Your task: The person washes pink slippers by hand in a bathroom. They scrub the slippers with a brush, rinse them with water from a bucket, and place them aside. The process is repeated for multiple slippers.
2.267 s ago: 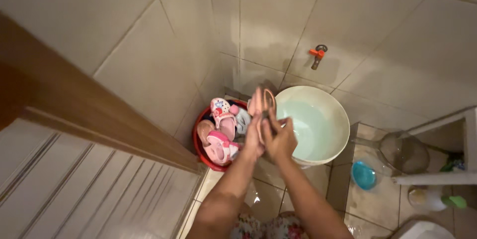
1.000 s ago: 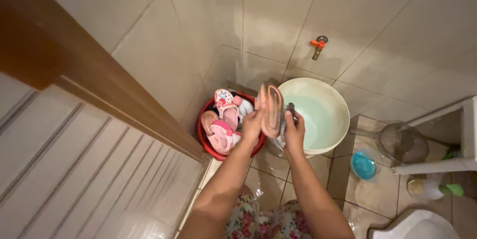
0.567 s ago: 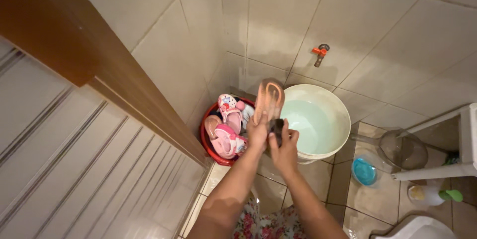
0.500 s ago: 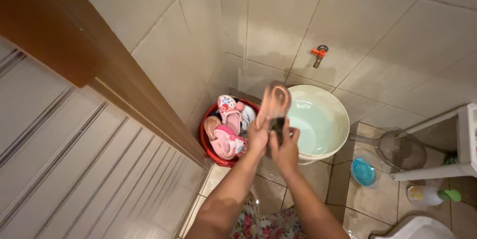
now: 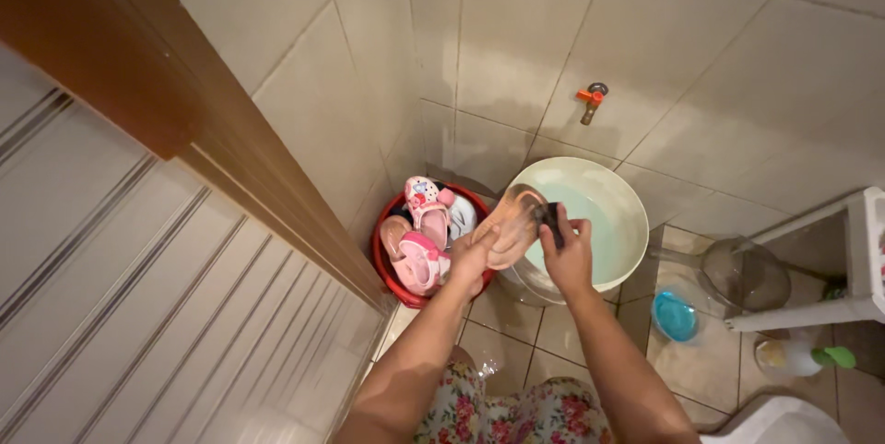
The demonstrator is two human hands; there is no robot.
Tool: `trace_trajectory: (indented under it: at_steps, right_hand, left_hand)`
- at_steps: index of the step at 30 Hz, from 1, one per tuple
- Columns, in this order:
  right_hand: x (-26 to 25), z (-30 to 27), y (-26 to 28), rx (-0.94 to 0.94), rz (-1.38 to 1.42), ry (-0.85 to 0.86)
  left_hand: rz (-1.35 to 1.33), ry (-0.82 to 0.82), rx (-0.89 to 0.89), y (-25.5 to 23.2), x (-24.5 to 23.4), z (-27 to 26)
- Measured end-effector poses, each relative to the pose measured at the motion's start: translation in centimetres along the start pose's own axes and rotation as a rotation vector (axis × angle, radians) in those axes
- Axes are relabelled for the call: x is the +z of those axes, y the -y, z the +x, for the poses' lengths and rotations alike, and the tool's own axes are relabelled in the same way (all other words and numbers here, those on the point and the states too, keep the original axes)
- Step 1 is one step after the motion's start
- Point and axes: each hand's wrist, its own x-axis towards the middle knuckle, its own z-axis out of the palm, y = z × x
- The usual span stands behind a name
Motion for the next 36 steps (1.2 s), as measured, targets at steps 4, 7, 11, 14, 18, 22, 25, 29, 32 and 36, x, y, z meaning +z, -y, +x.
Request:
trace_trajectory:
  at_steps: [4,7,11,14,18,22,25,29,32,36]
  right_hand:
    - [0.7,-4.4,2.5,-0.143,0.087,0.225]
    - [0.1,-4.6,2.7,-0.195,0.011,0.182]
    - [-0.7,-1.2,1.2,0.058,-0.087,0.117]
    - [0.7,-5.1,2.9,-0.089,0.077,0.221]
    - [1.0,-5.1,0.9,-0.189,0.1,0.172]
    - [0.4,-1.8,-1.7,0.016,-0.005,0.0]
    - [0.5,-5.3,2.0,-0.029,0.153,0.153]
    - [0.2,-4.7,2.6,0.07,0.143,0.184]
    - [0.2,-2.3,-0.1,0.116,-0.051,0.039]
    - [0.8,-5.4,2.5,-0.149,0.121,0.125]
  left_hand:
    - [0.05,-0.053,-0.058,-1.1,0.0,0.8]
    - [0.03,0.062,-0.084,-2.1,-1.0,-0.1]
    - [0.095,0.038,-0.072,-1.7,-1.0,-0.1]
    - [0.096,0.022,-0.061,-0.9,-1.6,1.2]
    - [-0.029,0.274,0.025,-1.2,-2.7,0.3]
    - [0.12,0.132,-0.019,-2.9,-1.7,-1.1]
    - [0.185,0.096,-0.016,-2.9,-0.9,-1.1]
    - [0.157,0.12,0.011,-3.2,-1.5,-0.5]
    - [0.182,0.123,0.022,-2.9,-1.4,-0.7]
    - [0.207,0.115,-0.009,-2.6,-0.9,-0.3]
